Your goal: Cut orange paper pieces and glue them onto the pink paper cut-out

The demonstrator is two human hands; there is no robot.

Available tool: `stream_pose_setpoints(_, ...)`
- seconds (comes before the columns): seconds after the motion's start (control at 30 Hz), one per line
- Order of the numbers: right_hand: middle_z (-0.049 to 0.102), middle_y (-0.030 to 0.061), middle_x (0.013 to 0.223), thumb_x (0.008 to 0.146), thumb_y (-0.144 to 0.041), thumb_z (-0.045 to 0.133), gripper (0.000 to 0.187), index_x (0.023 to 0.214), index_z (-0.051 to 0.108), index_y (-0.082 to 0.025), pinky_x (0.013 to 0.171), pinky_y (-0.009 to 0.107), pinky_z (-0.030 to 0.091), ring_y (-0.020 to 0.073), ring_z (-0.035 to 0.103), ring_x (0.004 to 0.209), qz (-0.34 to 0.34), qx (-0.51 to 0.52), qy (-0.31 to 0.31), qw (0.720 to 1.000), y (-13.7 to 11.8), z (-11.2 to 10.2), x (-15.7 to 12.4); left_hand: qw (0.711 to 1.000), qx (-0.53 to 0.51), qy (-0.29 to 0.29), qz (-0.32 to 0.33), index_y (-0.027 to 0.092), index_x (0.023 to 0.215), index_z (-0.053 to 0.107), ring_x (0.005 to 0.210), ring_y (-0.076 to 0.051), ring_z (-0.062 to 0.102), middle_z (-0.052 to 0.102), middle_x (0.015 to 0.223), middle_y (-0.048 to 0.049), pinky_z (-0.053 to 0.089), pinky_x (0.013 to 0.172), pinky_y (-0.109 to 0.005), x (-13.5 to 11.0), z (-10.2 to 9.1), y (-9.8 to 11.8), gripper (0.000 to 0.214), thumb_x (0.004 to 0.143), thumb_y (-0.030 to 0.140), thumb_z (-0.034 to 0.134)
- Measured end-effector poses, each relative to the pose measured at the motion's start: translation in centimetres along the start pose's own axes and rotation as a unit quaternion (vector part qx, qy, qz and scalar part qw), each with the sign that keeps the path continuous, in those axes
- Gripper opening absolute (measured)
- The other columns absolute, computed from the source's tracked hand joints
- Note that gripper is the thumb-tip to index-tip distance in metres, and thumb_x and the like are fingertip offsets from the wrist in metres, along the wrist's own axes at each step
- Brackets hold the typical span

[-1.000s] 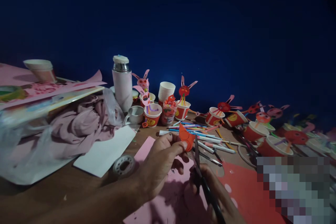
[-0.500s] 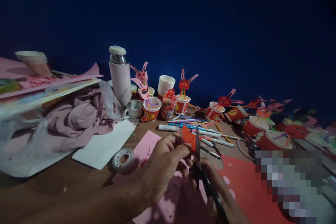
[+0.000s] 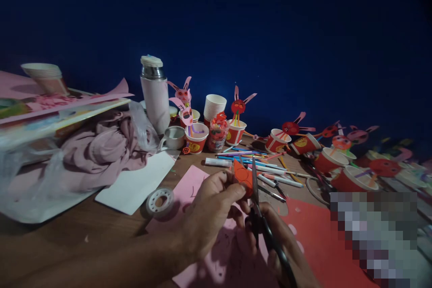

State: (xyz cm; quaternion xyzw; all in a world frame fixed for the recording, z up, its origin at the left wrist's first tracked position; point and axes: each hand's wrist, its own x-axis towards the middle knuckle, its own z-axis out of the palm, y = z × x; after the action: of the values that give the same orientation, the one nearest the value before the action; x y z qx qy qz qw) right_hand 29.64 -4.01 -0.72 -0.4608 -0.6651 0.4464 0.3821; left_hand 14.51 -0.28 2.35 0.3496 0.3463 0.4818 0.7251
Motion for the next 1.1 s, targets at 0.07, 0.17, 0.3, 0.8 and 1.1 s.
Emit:
stream_pose_setpoints(0.07, 0.058, 0.0088, 0.094, 0.066, -0.072, 0.048, 0.06, 0.103, 0.056, -0.025, 0.069, 0.033, 0.049, 0.0279, 0.053, 0.093, 0.0, 0.012, -0.003, 1.0, 0.1, 0.0, 0.0, 1.0, -0.001, -0.001, -0.005, 0.014, 0.073, 0.049, 0.051, -0.007, 0.047, 0.052, 0.063, 0.0021, 0.038, 0.042, -0.019, 0.0, 0.0, 0.1, 0.005, 0.069, 0.015, 0.052)
stream_pose_setpoints(0.17, 0.058, 0.0094, 0.095, 0.066, -0.071, 0.05, 0.06, 0.104, 0.055, -0.025, 0.067, 0.032, 0.049, 0.0275, 0.053, 0.092, -0.004, 0.028, -0.003, 1.0, 0.4, -0.1, 0.0, 1.0, -0.002, -0.004, -0.006, 0.014, 0.073, 0.049, 0.051, -0.007, 0.047, 0.052, 0.062, 0.0017, 0.038, 0.041, -0.018, 0.0, 0.0, 0.2, 0.006, 0.069, 0.014, 0.052)
stream_pose_setpoints(0.3, 0.057, 0.0061, 0.082, 0.068, -0.069, 0.048, 0.057, 0.102, 0.054, -0.024, 0.062, 0.03, 0.047, 0.0202, 0.054, 0.071, -0.007, 0.034, -0.014, 0.999, 1.1, -0.2, -0.1, 1.0, 0.002, -0.005, -0.001, 0.014, 0.073, 0.049, 0.051, -0.008, 0.048, 0.052, 0.064, 0.0016, 0.039, 0.042, -0.018, 0.0, 0.0, 0.2, 0.005, 0.07, 0.014, 0.052)
stream_pose_setpoints(0.8, 0.047, -0.0007, 0.065, 0.067, -0.071, 0.049, 0.057, 0.093, 0.051, -0.02, 0.053, 0.023, 0.035, 0.0125, 0.04, 0.057, 0.006, 0.063, -0.015, 0.998, 1.1, 0.2, 0.0, 1.0, 0.01, -0.01, 0.008, 0.014, 0.072, 0.051, 0.051, -0.007, 0.047, 0.051, 0.065, 0.0023, 0.038, 0.042, -0.019, 0.1, -0.2, 0.0, 0.002, 0.072, 0.015, 0.052)
stream_pose_setpoints(1.1, 0.048, -0.001, 0.065, 0.066, -0.069, 0.051, 0.056, 0.091, 0.053, -0.02, 0.052, 0.022, 0.036, 0.0114, 0.04, 0.055, 0.008, 0.071, -0.004, 0.997, 1.0, 0.2, -0.1, 1.0, 0.021, -0.012, 0.012, 0.014, 0.072, 0.051, 0.05, -0.007, 0.046, 0.051, 0.063, 0.0025, 0.038, 0.042, -0.019, 0.2, -0.4, 0.1, 0.002, 0.072, 0.016, 0.053)
